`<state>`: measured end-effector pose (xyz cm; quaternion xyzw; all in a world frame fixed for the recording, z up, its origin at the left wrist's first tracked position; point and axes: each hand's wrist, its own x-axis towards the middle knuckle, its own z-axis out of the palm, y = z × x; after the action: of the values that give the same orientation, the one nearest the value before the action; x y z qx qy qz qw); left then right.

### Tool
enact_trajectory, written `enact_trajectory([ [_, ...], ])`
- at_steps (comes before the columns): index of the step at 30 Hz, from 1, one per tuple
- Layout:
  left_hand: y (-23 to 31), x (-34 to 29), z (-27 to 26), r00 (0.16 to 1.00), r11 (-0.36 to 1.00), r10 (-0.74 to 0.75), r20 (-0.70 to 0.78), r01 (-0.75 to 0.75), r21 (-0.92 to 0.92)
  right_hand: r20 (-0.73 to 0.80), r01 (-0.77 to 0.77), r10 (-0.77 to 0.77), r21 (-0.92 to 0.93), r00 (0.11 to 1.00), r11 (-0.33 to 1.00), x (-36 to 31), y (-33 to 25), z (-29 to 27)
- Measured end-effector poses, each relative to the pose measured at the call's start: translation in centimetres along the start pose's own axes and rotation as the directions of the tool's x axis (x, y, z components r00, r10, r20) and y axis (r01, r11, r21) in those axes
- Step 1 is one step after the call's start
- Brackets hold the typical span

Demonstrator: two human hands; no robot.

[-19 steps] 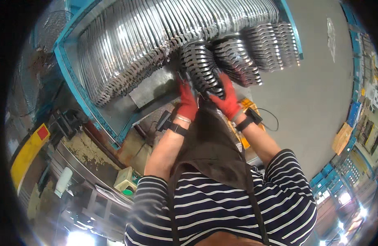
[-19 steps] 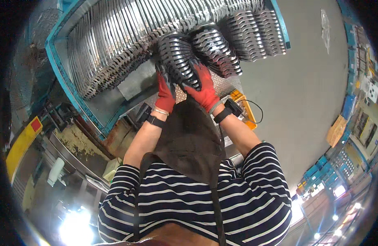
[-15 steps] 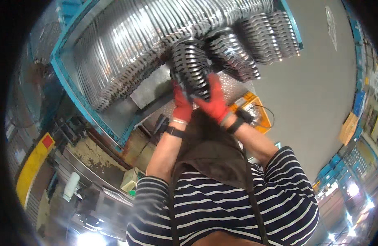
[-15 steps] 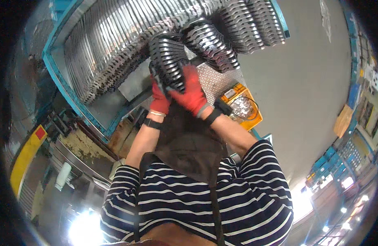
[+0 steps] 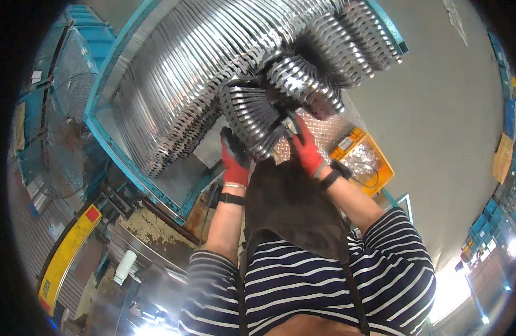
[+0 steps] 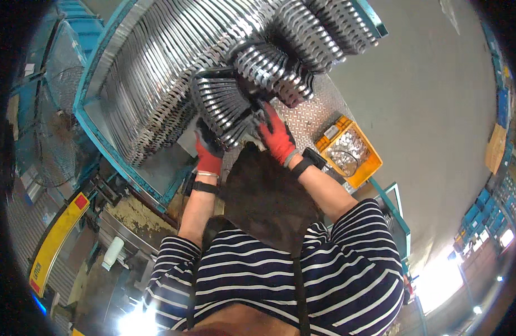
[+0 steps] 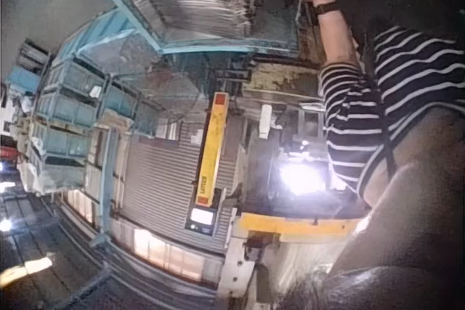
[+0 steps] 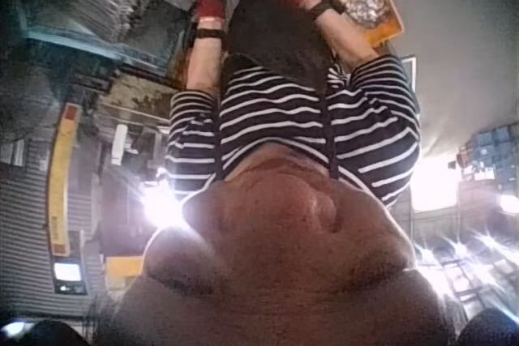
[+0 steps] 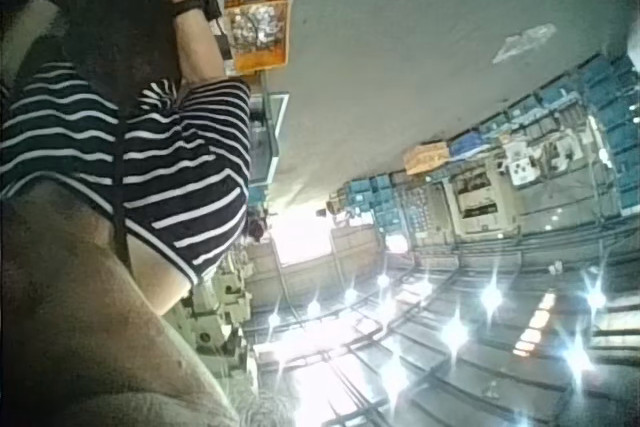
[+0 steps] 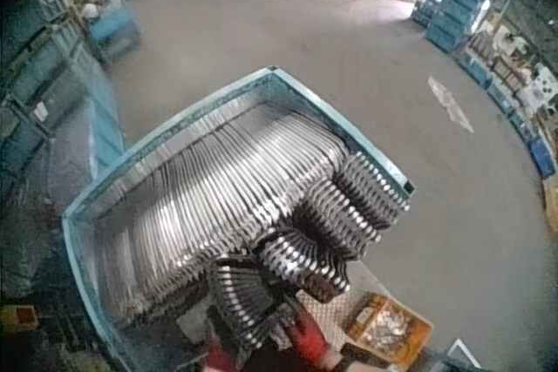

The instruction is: Operating an industrial metal press by placing components, activating the machine with safety buttons, and sorting the results into bins.

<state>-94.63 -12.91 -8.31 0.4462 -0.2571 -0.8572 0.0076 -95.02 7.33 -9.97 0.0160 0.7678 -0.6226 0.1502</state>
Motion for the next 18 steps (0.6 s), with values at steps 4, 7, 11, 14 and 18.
enact_trajectory([
  [4, -1.4, -0.6, -8.3, 0.974, 0.700, 0.119, 0.192, -0.219, 0.680, 0.106, -0.022, 0.030, -0.078, 0.994, 0.997, 1.1, 1.1, -0.2],
  [7, -3.4, 1.3, -11.8, 0.842, 0.092, 0.182, 0.507, -0.528, 0.844, 0.169, 0.166, -0.150, -0.086, 0.974, 0.982, 4.2, 3.5, 0.9],
  [11, -6.1, 4.3, -11.5, 0.840, 0.252, 0.198, 0.504, -0.541, 0.802, 0.241, 0.277, -0.250, -0.088, 0.938, 0.957, 7.6, 9.6, 3.0],
  [14, -8.0, 7.4, -11.6, 0.825, 0.411, 0.186, 0.534, -0.559, 0.721, 0.336, 0.198, -0.220, 0.097, 0.916, 0.975, 7.1, 5.4, 2.3],
  [18, -10.3, 10.6, -12.5, 0.753, 0.563, 0.206, 0.625, -0.614, 0.553, 0.270, 0.148, -0.199, 0.199, 0.942, 0.969, 7.0, 6.2, 3.1],
])
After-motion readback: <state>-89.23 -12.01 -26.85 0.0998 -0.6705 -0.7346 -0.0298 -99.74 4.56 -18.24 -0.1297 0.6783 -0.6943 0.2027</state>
